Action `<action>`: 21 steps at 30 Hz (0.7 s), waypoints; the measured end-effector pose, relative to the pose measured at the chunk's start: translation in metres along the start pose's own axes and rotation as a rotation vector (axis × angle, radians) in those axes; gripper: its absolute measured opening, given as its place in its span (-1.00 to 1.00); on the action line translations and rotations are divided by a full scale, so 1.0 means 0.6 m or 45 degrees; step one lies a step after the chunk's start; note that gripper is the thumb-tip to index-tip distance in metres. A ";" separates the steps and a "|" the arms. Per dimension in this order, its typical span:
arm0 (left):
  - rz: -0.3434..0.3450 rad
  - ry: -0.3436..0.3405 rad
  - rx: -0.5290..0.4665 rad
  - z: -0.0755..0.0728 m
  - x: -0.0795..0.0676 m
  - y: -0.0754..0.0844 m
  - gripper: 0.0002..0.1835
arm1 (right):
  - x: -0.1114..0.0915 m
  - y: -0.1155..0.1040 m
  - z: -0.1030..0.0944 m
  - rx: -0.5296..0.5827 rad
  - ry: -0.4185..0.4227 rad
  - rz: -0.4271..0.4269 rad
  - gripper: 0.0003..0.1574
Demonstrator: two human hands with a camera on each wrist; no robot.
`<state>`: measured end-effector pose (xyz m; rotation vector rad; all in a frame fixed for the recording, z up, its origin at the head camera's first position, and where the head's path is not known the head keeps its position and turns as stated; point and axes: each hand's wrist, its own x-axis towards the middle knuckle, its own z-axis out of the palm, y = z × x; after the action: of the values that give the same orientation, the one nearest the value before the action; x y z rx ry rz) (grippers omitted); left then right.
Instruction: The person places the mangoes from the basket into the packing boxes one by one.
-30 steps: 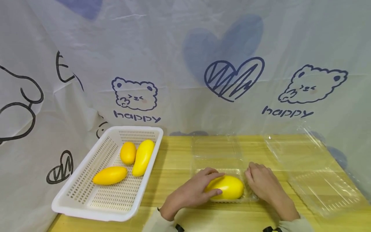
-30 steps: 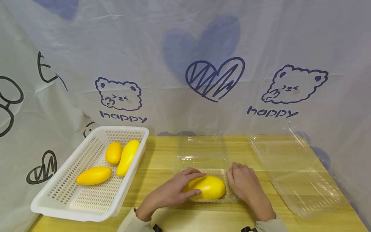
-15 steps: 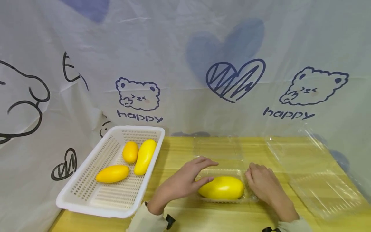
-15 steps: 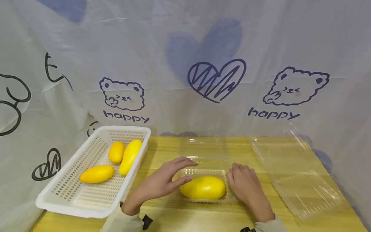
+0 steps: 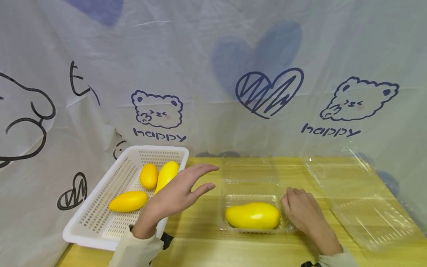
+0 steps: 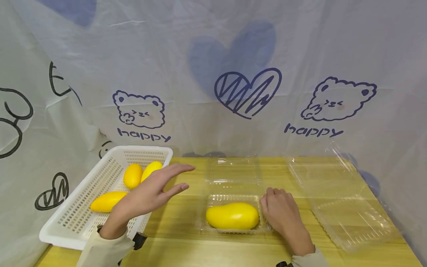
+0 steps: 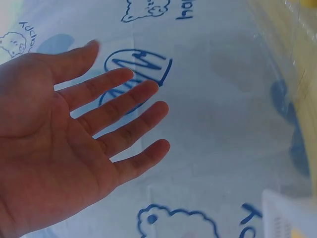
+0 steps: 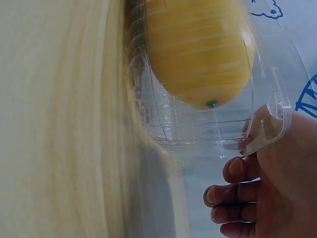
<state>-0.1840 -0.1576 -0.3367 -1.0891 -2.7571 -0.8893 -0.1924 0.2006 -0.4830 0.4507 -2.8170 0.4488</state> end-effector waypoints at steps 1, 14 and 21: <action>-0.012 0.002 0.005 -0.005 -0.002 0.000 -0.51 | -0.001 0.000 0.000 -0.004 -0.001 0.001 -0.62; -0.132 0.017 0.147 -0.073 -0.022 -0.020 -0.47 | -0.004 0.002 -0.002 -0.060 0.016 0.017 -0.62; -0.183 0.029 0.167 -0.095 -0.032 -0.049 -0.48 | -0.001 -0.002 -0.003 -0.037 -0.022 0.031 -0.62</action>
<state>-0.1974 -0.2167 -0.3083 -0.8644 -2.8578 -0.7159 -0.1913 0.2003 -0.4814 0.4163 -2.8444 0.4107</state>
